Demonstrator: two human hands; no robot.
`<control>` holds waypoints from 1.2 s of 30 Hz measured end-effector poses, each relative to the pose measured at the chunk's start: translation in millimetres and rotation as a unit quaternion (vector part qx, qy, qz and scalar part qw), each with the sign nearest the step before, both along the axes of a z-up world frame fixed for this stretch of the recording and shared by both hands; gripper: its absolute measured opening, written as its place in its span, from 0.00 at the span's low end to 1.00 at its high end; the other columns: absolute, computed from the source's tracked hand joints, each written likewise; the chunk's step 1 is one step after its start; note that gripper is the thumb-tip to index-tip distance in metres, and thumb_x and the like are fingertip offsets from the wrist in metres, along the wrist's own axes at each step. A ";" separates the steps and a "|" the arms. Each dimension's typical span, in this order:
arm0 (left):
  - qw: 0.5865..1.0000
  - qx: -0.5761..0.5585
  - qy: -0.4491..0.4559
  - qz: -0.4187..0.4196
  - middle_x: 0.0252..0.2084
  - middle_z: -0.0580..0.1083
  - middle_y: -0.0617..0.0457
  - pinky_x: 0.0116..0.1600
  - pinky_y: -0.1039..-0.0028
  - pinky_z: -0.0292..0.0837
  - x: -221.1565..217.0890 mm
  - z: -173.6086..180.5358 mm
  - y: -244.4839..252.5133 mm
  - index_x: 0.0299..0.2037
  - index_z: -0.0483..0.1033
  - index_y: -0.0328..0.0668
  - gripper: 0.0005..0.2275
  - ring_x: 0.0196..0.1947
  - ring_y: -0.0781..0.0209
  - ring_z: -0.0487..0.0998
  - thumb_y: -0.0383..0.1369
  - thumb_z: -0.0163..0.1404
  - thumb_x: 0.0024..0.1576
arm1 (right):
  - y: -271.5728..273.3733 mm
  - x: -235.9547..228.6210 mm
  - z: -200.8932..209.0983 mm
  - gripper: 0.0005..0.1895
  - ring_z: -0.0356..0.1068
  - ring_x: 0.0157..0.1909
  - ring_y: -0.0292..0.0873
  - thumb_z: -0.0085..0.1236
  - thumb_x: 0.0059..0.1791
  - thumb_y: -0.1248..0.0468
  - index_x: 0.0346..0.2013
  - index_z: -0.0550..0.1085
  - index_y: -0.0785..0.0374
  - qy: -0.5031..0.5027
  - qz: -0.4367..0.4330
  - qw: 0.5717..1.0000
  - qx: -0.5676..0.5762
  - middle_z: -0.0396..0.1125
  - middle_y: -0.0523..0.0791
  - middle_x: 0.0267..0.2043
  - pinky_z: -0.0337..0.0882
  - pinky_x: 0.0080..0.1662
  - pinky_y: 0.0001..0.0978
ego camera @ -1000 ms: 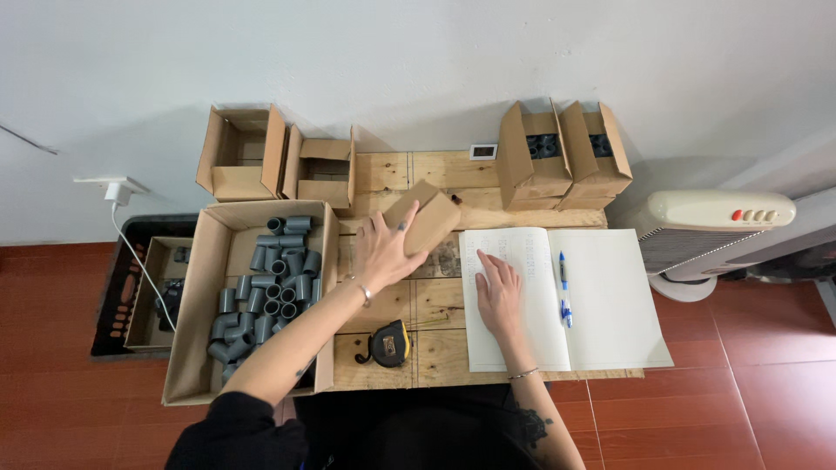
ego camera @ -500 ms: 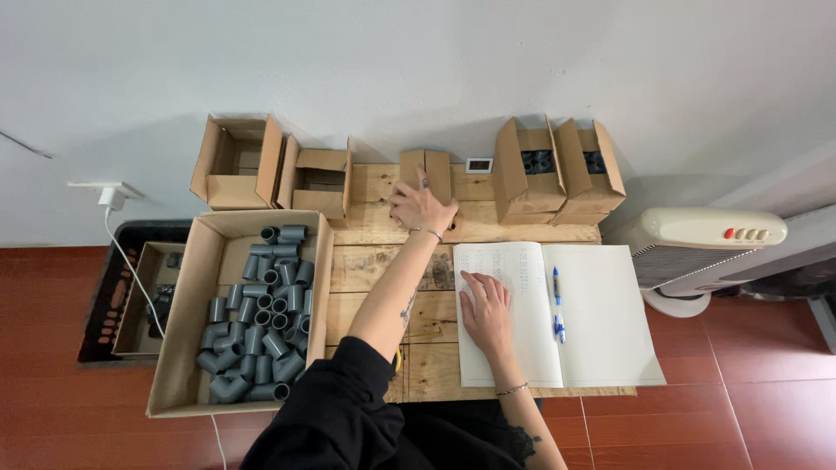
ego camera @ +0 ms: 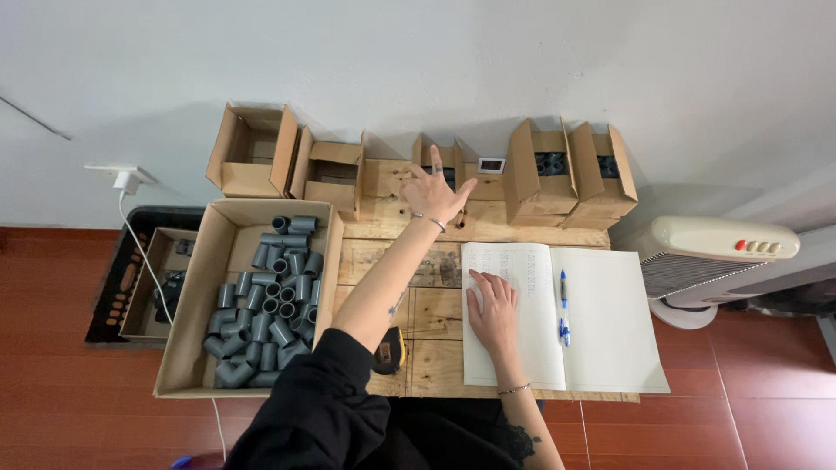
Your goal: The person measures gray plastic pipe fittings with a tape measure and records the measurements in a notebook. They repeatedly pick up fittings from a large box, measure them, place them in a smaller box, and write down the results.
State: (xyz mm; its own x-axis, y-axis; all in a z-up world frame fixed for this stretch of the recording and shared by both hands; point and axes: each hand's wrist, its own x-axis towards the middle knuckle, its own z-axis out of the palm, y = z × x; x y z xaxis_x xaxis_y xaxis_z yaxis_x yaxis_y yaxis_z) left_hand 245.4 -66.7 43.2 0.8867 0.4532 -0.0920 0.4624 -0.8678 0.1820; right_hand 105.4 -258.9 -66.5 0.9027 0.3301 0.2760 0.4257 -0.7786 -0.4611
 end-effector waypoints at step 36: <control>0.902 0.185 -0.365 -0.139 0.18 0.74 0.55 0.26 0.68 0.71 -130.7 62.7 102.1 0.25 0.76 0.53 0.10 0.21 0.53 0.79 0.39 0.49 0.57 | -2.7 1.8 -13.8 0.14 0.69 0.51 0.42 0.55 0.51 0.63 0.50 0.77 0.47 -0.042 -0.012 0.998 0.047 0.70 0.39 0.43 0.66 0.51 0.35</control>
State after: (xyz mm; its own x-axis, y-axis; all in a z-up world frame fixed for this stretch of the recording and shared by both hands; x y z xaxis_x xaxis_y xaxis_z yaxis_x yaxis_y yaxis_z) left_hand 114.7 35.4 106.0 0.7344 0.0832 0.6737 0.0911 -0.9956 0.0236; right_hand 107.2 -261.6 -80.2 0.8823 0.2780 0.3799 0.4480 -0.7437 -0.4962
